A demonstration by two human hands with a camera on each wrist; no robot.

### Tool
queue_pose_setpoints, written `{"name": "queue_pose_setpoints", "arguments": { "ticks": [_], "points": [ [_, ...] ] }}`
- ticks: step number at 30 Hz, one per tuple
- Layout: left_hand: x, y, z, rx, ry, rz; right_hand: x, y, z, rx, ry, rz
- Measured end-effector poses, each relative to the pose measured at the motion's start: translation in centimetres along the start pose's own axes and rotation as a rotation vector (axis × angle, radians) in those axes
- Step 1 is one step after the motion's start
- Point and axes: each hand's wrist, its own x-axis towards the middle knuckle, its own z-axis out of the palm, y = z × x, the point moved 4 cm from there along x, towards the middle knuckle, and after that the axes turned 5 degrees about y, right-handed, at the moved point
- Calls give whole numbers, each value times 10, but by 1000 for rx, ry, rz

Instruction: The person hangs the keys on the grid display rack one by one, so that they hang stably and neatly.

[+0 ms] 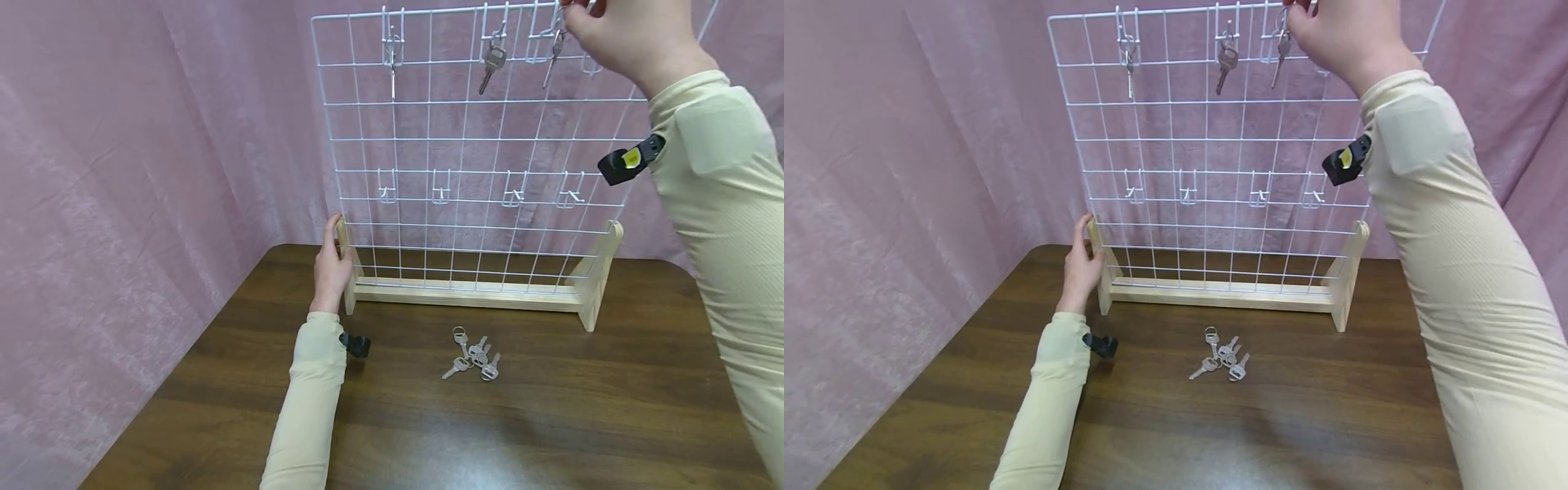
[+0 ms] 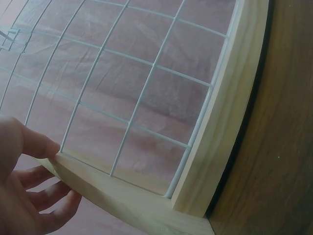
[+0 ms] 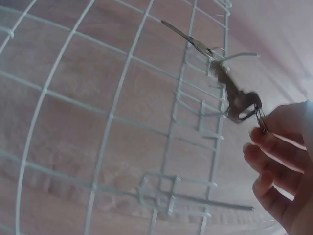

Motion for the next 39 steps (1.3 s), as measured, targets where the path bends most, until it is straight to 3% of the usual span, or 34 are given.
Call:
{"name": "queue_pose_setpoints", "arguments": {
  "ticks": [7, 17, 26, 33, 39],
  "points": [
    [0, -1, 5, 4, -1, -4, -2, 5, 10, 11, 42, 106],
    [0, -1, 6, 1, 15, 3, -15, -3, 25, -65, 114, 94],
    [-2, -1, 6, 3, 13, 16, -26, -1, 34, 58, 214, 187],
    [-3, 0, 6, -4, 13, 11, -26, 1, 39, 100, 212, 245],
    [-3, 1, 6, -4, 22, 15, -29, 0, 42, 63, 144, 200]
  ]
}}
